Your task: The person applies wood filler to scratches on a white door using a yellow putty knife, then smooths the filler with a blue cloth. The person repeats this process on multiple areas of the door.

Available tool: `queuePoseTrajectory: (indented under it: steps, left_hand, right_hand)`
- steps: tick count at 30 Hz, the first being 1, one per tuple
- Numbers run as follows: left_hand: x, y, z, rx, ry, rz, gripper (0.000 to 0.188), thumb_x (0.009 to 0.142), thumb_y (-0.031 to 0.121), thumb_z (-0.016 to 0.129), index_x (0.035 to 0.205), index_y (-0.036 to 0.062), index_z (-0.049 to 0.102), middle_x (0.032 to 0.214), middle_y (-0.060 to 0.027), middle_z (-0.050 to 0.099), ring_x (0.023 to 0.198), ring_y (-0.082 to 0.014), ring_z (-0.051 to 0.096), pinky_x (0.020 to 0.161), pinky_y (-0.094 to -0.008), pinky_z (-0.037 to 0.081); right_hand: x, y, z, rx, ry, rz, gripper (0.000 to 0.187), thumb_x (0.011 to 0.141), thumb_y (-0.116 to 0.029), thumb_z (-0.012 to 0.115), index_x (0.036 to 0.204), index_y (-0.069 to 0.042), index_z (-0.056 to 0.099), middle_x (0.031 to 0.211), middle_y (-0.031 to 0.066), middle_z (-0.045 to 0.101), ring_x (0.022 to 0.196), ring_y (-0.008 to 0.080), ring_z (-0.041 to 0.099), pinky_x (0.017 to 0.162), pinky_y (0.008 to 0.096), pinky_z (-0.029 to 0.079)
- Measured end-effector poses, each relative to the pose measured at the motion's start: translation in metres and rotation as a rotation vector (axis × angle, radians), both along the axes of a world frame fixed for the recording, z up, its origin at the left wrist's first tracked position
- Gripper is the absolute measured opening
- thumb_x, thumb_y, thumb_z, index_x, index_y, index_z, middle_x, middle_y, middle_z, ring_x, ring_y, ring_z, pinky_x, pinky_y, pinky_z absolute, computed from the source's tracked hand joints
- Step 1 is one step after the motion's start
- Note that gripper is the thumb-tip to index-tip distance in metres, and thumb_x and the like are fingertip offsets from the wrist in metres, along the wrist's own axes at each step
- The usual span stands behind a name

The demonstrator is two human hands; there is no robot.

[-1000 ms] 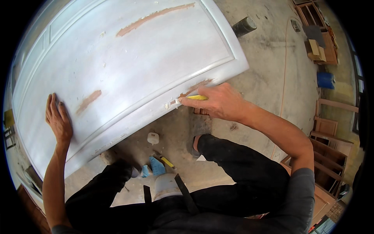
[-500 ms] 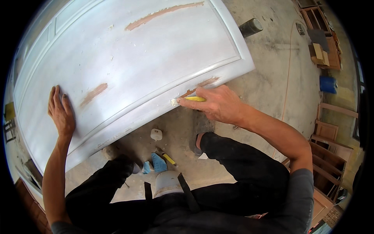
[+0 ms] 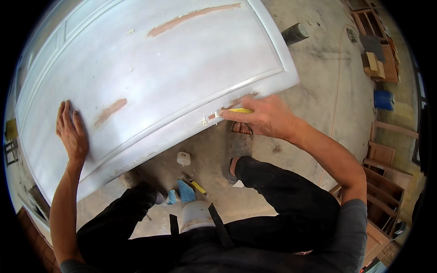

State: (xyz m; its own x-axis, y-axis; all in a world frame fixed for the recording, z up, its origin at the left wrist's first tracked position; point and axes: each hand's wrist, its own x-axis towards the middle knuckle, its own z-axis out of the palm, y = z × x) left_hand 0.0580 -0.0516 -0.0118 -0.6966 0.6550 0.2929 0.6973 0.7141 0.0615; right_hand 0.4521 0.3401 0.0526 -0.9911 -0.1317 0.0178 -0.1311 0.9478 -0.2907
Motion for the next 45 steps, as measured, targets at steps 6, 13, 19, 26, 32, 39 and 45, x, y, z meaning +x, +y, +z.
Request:
queuePoseTrajectory:
  steps: [6, 13, 19, 26, 32, 39, 45]
  left_hand:
    - [0.0, -0.004, -0.003, -0.019, -0.003, 0.011, 0.049, 0.113, 0.031, 0.042, 0.156, 0.0081, 0.048, 0.161, -0.0177, 0.044, 0.152, -0.0334, 0.036, 0.125, -0.0485, 0.021]
    - [0.001, -0.001, 0.0, -0.008, -0.015, 0.007, 0.05, 0.112, 0.033, 0.041, 0.156, 0.0089, 0.047, 0.162, -0.0175, 0.044, 0.152, -0.0339, 0.035, 0.125, -0.0488, 0.02]
    - [0.004, 0.002, 0.004, 0.004, -0.021, -0.007, 0.05, 0.112, 0.033, 0.042, 0.156, 0.0083, 0.047, 0.161, -0.0175, 0.044, 0.152, -0.0342, 0.036, 0.125, -0.0488, 0.02]
    - [0.0, 0.0, 0.002, 0.002, -0.014, 0.009, 0.05, 0.112, 0.032, 0.042, 0.156, 0.0084, 0.048, 0.161, -0.0176, 0.044, 0.152, -0.0335, 0.035, 0.125, -0.0484, 0.02]
    - [0.002, 0.001, 0.002, 0.006, -0.007, -0.005, 0.049, 0.112, 0.031, 0.043, 0.156, 0.0086, 0.048, 0.161, -0.0178, 0.044, 0.152, -0.0329, 0.036, 0.125, -0.0482, 0.02]
    - [0.004, 0.0, 0.001, 0.002, 0.0, -0.004, 0.049, 0.112, 0.033, 0.042, 0.155, 0.0091, 0.048, 0.161, -0.017, 0.045, 0.152, -0.0328, 0.037, 0.125, -0.0479, 0.021]
    - [0.0, -0.001, -0.003, 0.014, -0.005, -0.006, 0.05, 0.113, 0.034, 0.042, 0.155, 0.0095, 0.048, 0.161, -0.0168, 0.045, 0.152, -0.033, 0.036, 0.125, -0.0492, 0.02]
  right_hand:
    - [-0.008, -0.016, 0.005, 0.004, -0.013, 0.02, 0.064, 0.082, -0.006, 0.072, 0.14, -0.032, 0.065, 0.091, 0.0024, 0.062, 0.069, 0.0205, 0.066, 0.052, 0.036, 0.052]
    - [-0.011, -0.025, 0.001, -0.012, -0.006, 0.018, 0.066, 0.082, -0.006, 0.073, 0.142, -0.032, 0.063, 0.09, 0.0035, 0.062, 0.066, 0.0216, 0.066, 0.052, 0.0371, 0.052]
    - [-0.002, -0.005, 0.003, -0.029, -0.032, 0.007, 0.068, 0.082, -0.006, 0.073, 0.143, -0.033, 0.062, 0.093, 0.0041, 0.063, 0.066, 0.0222, 0.066, 0.053, 0.0367, 0.053]
    - [-0.008, -0.011, 0.004, -0.031, -0.058, 0.005, 0.067, 0.081, -0.006, 0.073, 0.141, -0.034, 0.064, 0.096, 0.004, 0.066, 0.069, 0.022, 0.068, 0.055, 0.0353, 0.055]
    - [-0.008, -0.028, -0.004, 0.009, 0.081, 0.003, 0.073, 0.076, -0.007, 0.079, 0.142, -0.036, 0.065, 0.084, 0.0021, 0.06, 0.062, 0.0188, 0.061, 0.053, 0.0355, 0.052]
    - [0.002, -0.017, -0.001, -0.065, 0.007, -0.02, 0.071, 0.079, -0.003, 0.074, 0.142, -0.034, 0.066, 0.08, 0.0023, 0.055, 0.06, 0.0198, 0.058, 0.051, 0.0358, 0.051]
    - [-0.007, -0.017, 0.004, -0.008, 0.017, 0.006, 0.072, 0.079, -0.001, 0.071, 0.143, -0.033, 0.064, 0.087, 0.0034, 0.061, 0.063, 0.021, 0.063, 0.049, 0.0351, 0.051]
